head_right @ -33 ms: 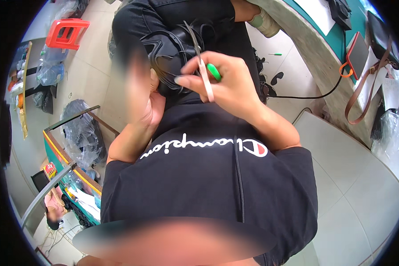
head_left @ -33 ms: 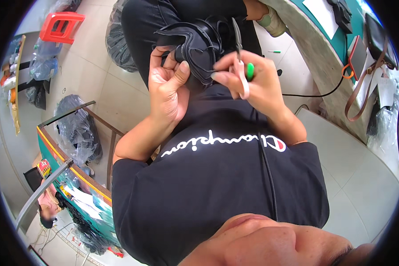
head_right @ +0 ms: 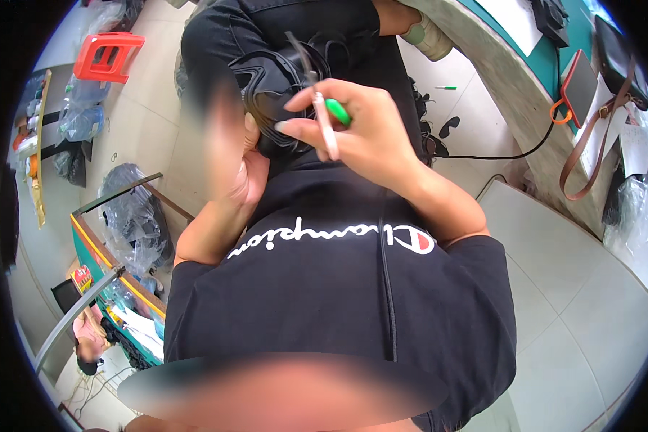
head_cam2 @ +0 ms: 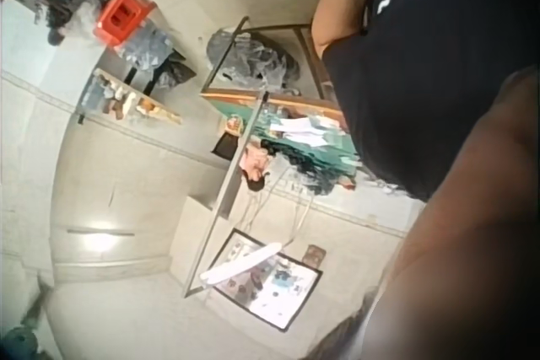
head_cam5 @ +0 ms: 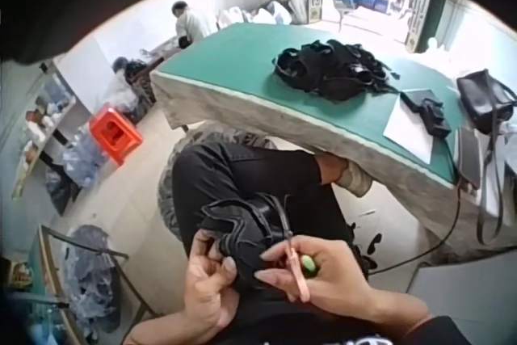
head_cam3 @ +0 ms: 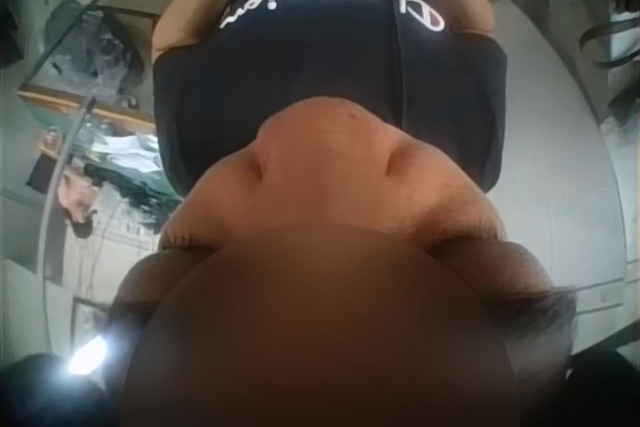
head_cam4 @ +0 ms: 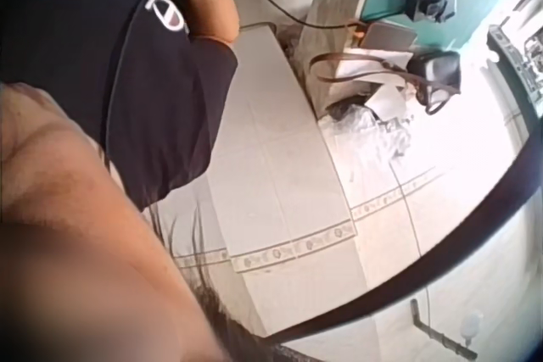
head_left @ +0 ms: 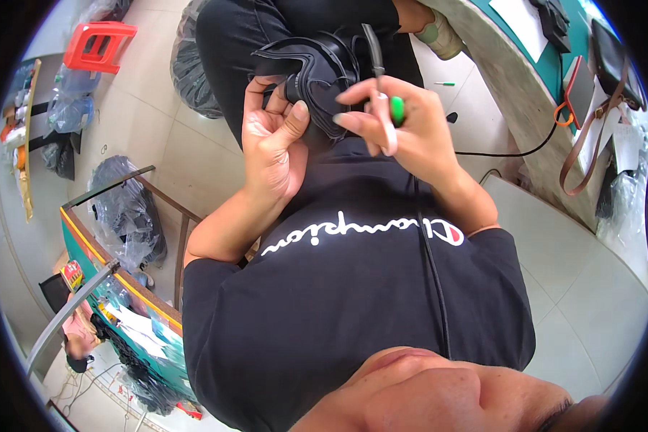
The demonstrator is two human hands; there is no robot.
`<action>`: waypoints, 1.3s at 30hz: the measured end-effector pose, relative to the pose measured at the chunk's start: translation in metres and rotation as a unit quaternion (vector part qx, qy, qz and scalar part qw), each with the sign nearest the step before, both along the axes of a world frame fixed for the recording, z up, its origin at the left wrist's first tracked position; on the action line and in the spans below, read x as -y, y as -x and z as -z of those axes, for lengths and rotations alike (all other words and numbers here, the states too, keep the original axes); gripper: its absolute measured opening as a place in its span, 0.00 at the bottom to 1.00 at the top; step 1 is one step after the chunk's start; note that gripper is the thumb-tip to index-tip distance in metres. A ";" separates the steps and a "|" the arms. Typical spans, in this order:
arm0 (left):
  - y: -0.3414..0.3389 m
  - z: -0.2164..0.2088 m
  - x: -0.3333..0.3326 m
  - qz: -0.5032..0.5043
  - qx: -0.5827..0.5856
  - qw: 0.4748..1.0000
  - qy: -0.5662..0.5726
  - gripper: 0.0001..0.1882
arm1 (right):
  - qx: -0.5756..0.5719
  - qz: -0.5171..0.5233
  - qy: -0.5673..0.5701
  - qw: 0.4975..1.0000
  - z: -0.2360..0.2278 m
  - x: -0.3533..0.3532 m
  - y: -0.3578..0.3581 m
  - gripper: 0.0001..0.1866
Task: Cleaning and inspecting a pair of black goggles using a small pick tool.
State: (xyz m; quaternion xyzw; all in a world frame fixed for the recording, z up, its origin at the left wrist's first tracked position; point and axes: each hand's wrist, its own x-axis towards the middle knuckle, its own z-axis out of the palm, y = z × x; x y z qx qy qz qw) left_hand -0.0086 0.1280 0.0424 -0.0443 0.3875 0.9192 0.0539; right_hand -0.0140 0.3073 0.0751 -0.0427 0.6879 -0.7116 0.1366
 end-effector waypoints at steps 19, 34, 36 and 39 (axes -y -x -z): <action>0.002 -0.002 0.004 0.153 0.042 0.987 -0.036 0.33 | -0.285 0.163 -0.169 0.929 0.015 -0.011 0.049 0.08; 0.019 -0.008 0.038 0.287 0.075 0.942 -0.155 0.50 | -0.118 0.201 -0.238 0.943 0.007 -0.139 0.025 0.12; 0.020 0.002 0.049 0.293 0.078 0.945 -0.127 0.54 | -0.097 0.197 -0.298 0.929 0.008 -0.152 0.029 0.12; 0.023 0.013 0.051 0.306 0.045 0.911 -0.273 0.55 | -0.096 0.276 -0.466 0.835 -0.006 -0.178 0.044 0.20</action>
